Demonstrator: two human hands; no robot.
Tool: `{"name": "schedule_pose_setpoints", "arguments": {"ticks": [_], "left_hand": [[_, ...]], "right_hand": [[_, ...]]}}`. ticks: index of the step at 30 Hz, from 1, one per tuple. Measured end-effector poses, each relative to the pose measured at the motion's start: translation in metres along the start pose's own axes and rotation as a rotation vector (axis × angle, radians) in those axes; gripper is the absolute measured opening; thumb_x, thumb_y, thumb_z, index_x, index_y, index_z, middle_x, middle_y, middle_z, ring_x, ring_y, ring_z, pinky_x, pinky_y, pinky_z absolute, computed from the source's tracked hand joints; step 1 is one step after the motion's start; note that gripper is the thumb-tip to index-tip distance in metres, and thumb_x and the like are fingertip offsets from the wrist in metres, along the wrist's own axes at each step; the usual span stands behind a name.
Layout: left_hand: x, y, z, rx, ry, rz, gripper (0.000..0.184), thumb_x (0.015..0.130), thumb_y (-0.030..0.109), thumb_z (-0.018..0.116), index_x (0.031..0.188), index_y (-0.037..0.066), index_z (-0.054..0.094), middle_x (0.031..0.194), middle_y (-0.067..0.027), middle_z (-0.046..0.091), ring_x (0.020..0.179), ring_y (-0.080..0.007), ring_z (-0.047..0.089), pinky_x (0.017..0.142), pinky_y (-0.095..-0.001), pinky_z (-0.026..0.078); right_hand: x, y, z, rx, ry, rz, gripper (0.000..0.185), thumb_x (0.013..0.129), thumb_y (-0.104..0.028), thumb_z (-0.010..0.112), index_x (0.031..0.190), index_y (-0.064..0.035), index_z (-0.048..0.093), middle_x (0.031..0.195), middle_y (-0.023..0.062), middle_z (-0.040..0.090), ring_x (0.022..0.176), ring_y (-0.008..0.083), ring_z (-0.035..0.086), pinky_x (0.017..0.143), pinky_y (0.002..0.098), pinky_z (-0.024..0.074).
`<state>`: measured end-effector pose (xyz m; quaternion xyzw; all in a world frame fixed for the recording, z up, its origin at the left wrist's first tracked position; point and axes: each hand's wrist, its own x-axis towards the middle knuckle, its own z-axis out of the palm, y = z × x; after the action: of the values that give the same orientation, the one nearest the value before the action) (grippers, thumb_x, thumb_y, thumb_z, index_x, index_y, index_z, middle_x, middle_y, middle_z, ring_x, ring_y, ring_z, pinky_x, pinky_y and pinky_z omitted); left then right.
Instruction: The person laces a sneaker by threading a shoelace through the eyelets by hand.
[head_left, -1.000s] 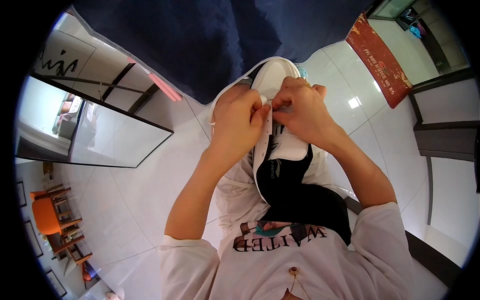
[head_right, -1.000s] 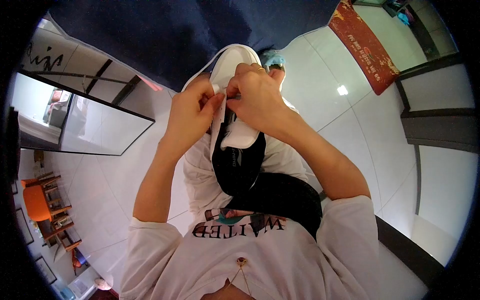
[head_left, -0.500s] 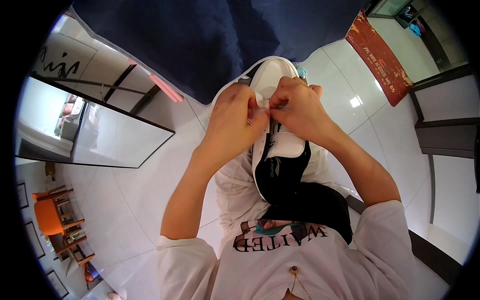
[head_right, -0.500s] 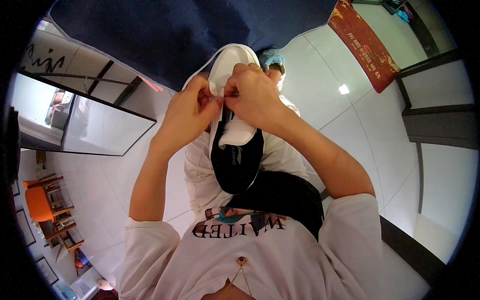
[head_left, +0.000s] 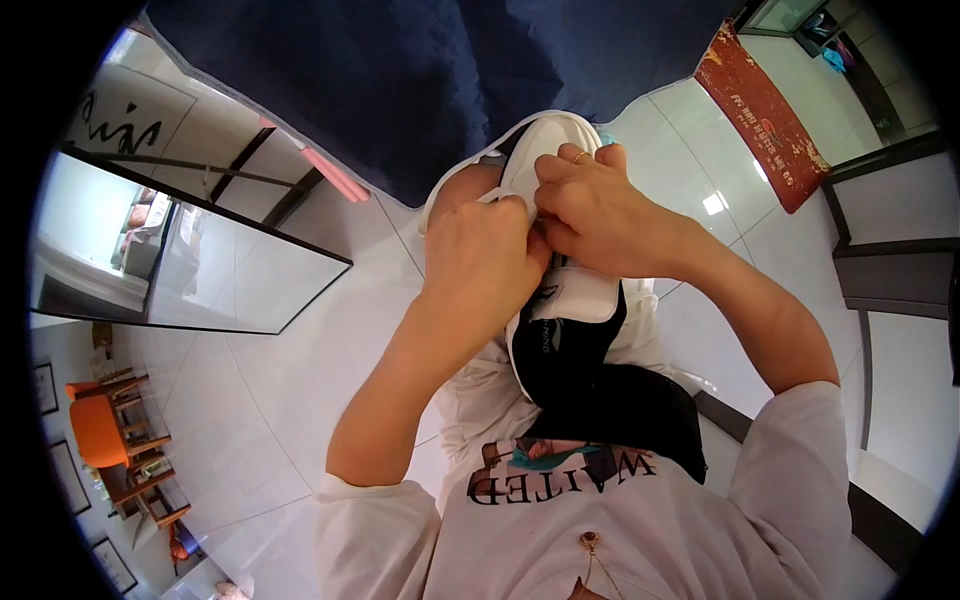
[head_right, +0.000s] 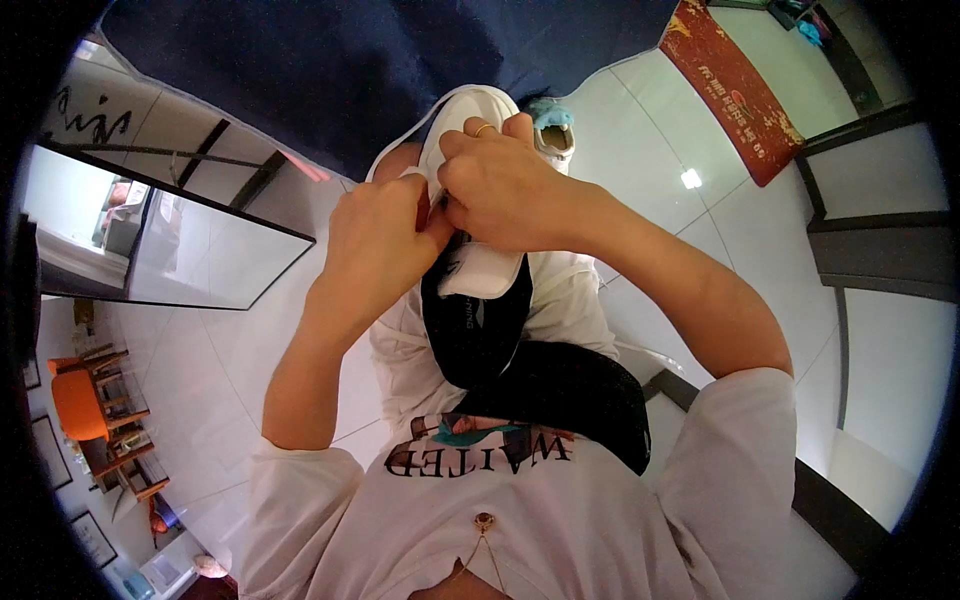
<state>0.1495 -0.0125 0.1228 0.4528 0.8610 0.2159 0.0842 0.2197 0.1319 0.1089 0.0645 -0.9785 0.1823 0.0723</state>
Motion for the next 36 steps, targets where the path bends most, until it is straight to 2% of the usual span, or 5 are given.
{"name": "schedule_pose_setpoints", "arguments": {"ticks": [6, 15, 25, 32, 36], "left_hand": [[0.001, -0.009, -0.008, -0.010, -0.016, 0.023, 0.014, 0.070, 0.012, 0.060, 0.069, -0.002, 0.062, 0.066, -0.0194, 0.061, 0.066, -0.0329, 0.061, 0.063, -0.0415, 0.048], [0.005, -0.018, -0.005, -0.271, -0.093, 0.039, 0.017, 0.069, 0.011, 0.060, 0.068, -0.006, 0.061, 0.070, -0.0211, 0.057, 0.065, -0.0352, 0.058, 0.061, -0.0419, 0.045], [0.006, -0.010, -0.019, -0.021, -0.106, 0.047, 0.018, 0.068, 0.010, 0.063, 0.074, -0.006, 0.058, 0.065, -0.0200, 0.061, 0.060, -0.0337, 0.061, 0.056, -0.0384, 0.046], [0.006, -0.018, -0.022, -0.011, -0.073, -0.061, 0.020, 0.068, 0.011, 0.062, 0.057, -0.003, 0.052, 0.053, -0.0182, 0.054, 0.052, -0.0277, 0.059, 0.051, -0.0348, 0.044], [0.006, -0.018, -0.022, -0.035, -0.087, -0.094, 0.024, 0.068, 0.010, 0.061, 0.053, -0.002, 0.046, 0.048, -0.0155, 0.050, 0.045, -0.0212, 0.055, 0.047, -0.0327, 0.042]], "right_hand": [[-0.002, -0.010, -0.015, 0.107, -0.123, 0.019, 0.005, 0.068, -0.008, 0.057, 0.065, -0.0041, 0.058, 0.077, 0.0073, 0.050, 0.084, 0.0230, 0.048, 0.075, 0.0360, 0.0298], [0.006, -0.004, 0.006, 0.037, 0.028, 0.183, 0.008, 0.068, -0.010, 0.063, 0.071, -0.0043, 0.057, 0.075, 0.0062, 0.059, 0.081, 0.0241, 0.055, 0.076, 0.0372, 0.0305], [0.012, -0.005, -0.002, -0.019, 0.037, -0.134, 0.004, 0.073, -0.007, 0.056, 0.071, -0.0032, 0.056, 0.073, 0.0117, 0.056, 0.082, 0.0274, 0.053, 0.076, 0.0386, 0.0320], [-0.022, -0.002, -0.041, 0.142, -0.075, 0.003, 0.005, 0.071, -0.005, 0.055, 0.068, -0.0037, 0.051, 0.067, 0.0086, 0.049, 0.072, 0.0263, 0.047, 0.075, 0.0369, 0.0307], [-0.073, 0.018, -0.097, 0.157, 0.114, 0.149, 0.010, 0.068, -0.002, 0.054, 0.062, 0.0022, 0.047, 0.062, 0.0132, 0.045, 0.058, 0.0229, 0.046, 0.054, 0.0350, 0.0375]]}}
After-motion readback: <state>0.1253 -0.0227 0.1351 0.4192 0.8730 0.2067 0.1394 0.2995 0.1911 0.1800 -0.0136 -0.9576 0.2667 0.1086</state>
